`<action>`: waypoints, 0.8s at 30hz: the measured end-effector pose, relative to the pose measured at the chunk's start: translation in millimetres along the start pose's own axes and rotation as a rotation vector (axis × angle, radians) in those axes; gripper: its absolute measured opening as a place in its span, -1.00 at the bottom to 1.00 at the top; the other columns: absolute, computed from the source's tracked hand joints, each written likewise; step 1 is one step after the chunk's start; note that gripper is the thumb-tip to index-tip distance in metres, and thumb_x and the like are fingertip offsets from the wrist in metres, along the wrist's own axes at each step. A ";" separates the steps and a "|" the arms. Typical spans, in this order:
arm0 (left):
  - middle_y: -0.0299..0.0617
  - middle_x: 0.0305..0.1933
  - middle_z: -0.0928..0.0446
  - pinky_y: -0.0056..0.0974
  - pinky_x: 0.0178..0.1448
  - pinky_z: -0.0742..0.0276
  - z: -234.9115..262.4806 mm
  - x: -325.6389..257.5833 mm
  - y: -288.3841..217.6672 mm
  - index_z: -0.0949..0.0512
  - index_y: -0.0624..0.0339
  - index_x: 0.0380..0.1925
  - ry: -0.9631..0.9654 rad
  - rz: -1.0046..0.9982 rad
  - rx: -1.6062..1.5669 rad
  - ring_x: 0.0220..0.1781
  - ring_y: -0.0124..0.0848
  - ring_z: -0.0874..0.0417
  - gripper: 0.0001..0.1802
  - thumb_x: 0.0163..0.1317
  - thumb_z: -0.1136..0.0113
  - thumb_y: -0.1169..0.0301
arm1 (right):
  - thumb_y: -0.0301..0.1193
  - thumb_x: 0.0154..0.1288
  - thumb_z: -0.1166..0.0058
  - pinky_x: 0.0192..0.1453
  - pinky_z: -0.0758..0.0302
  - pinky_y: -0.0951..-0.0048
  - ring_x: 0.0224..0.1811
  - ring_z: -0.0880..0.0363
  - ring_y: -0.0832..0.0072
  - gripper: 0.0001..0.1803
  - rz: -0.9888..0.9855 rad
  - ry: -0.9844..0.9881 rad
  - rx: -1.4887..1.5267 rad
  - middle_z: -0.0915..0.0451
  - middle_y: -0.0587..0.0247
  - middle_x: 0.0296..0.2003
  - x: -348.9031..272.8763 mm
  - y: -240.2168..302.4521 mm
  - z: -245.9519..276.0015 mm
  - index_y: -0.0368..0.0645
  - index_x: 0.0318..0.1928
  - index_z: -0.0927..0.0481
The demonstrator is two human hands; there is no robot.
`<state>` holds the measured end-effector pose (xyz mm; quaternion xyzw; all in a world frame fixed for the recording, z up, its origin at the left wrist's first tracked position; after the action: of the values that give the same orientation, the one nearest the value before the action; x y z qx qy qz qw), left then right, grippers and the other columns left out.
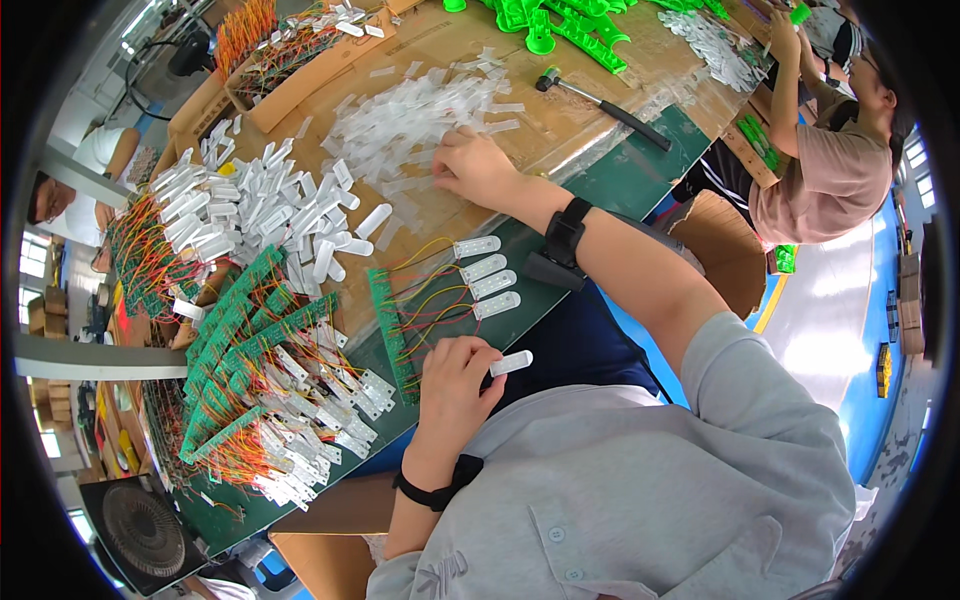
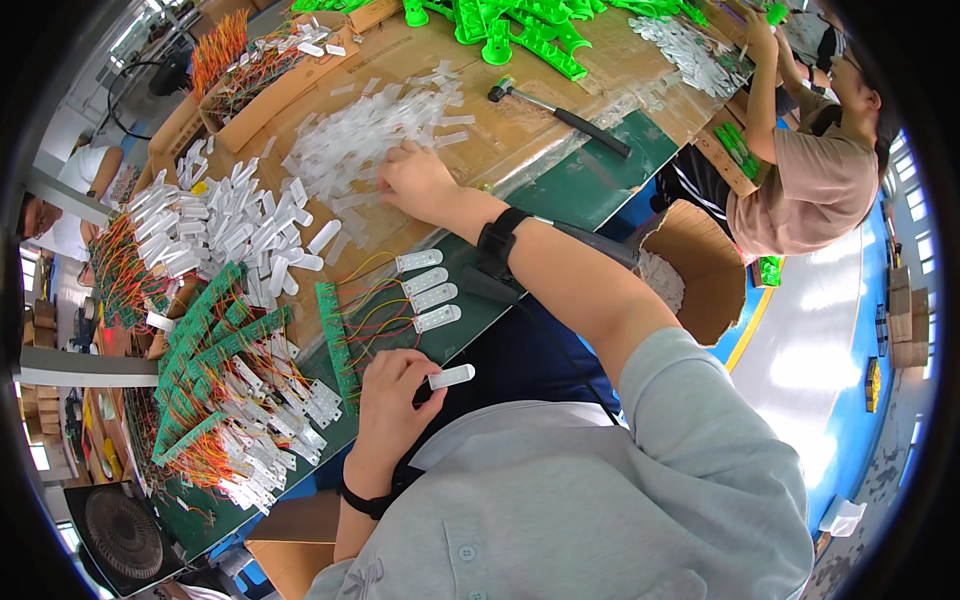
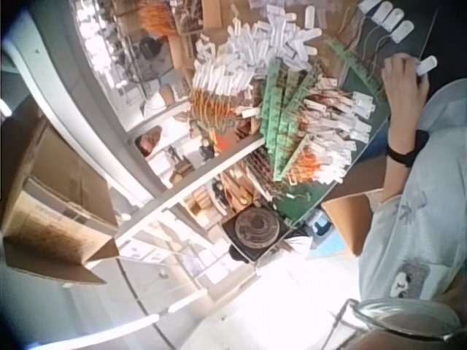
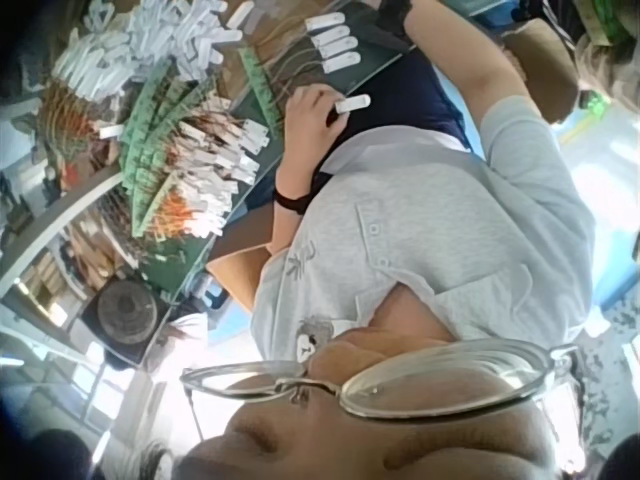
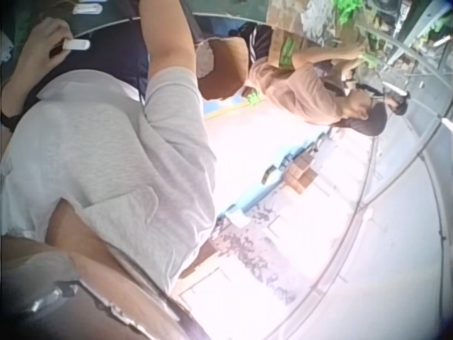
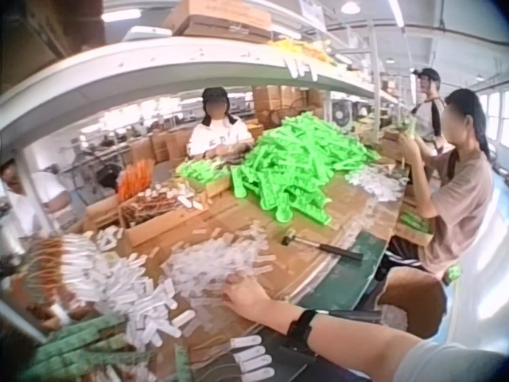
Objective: Assembling small LED driver components at a factory workbench.
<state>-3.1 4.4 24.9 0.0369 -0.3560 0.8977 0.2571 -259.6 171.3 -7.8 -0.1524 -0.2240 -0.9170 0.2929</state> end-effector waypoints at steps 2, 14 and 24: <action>-0.21 -0.16 -0.57 -0.09 0.00 -0.45 2.9 1.1 -3.1 -0.63 0.15 -0.27 0.009 -0.006 -0.009 -0.06 -0.14 -0.56 -0.69 -0.06 -0.49 0.49 | -0.30 0.15 -0.33 0.06 -0.55 0.11 0.02 -0.56 0.16 -0.82 0.005 -0.071 0.044 -0.62 0.20 -0.22 -6.4 1.8 6.3 -0.07 -0.27 -0.67; -0.12 -0.17 -0.62 -0.07 -0.01 -0.49 2.7 14.8 6.3 -0.58 0.22 -0.23 -0.172 0.029 0.038 -0.11 -0.08 -0.59 -0.80 0.13 -0.34 0.57 | -0.52 0.11 -0.37 0.00 -0.56 0.16 -0.08 -0.62 0.08 -0.66 0.002 -0.034 0.432 -0.62 0.13 -0.14 -166.8 106.9 79.1 -0.21 -0.11 -0.53; -0.07 -0.17 -0.65 -0.09 -0.01 -0.53 -4.8 14.4 9.6 -0.59 0.27 -0.16 -0.184 0.098 0.023 -0.14 -0.09 -0.63 -0.82 0.23 -0.24 0.63 | -0.49 0.12 -0.38 0.28 -0.49 0.14 0.19 -0.55 0.17 -0.65 0.089 0.114 0.323 -0.62 0.15 0.11 -183.4 114.6 70.6 -0.17 -0.11 -0.53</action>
<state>-19.7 8.0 19.0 0.1045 -0.3691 0.9061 0.1784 -36.4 209.2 14.0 -0.0609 -0.3443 -0.8624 0.3662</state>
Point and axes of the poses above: each hand's wrist, its own x-axis towards the middle knuckle, its own z-axis out of the back of the hand, y = z × x, the point moved 1 cm from there along x, towards the middle knuckle
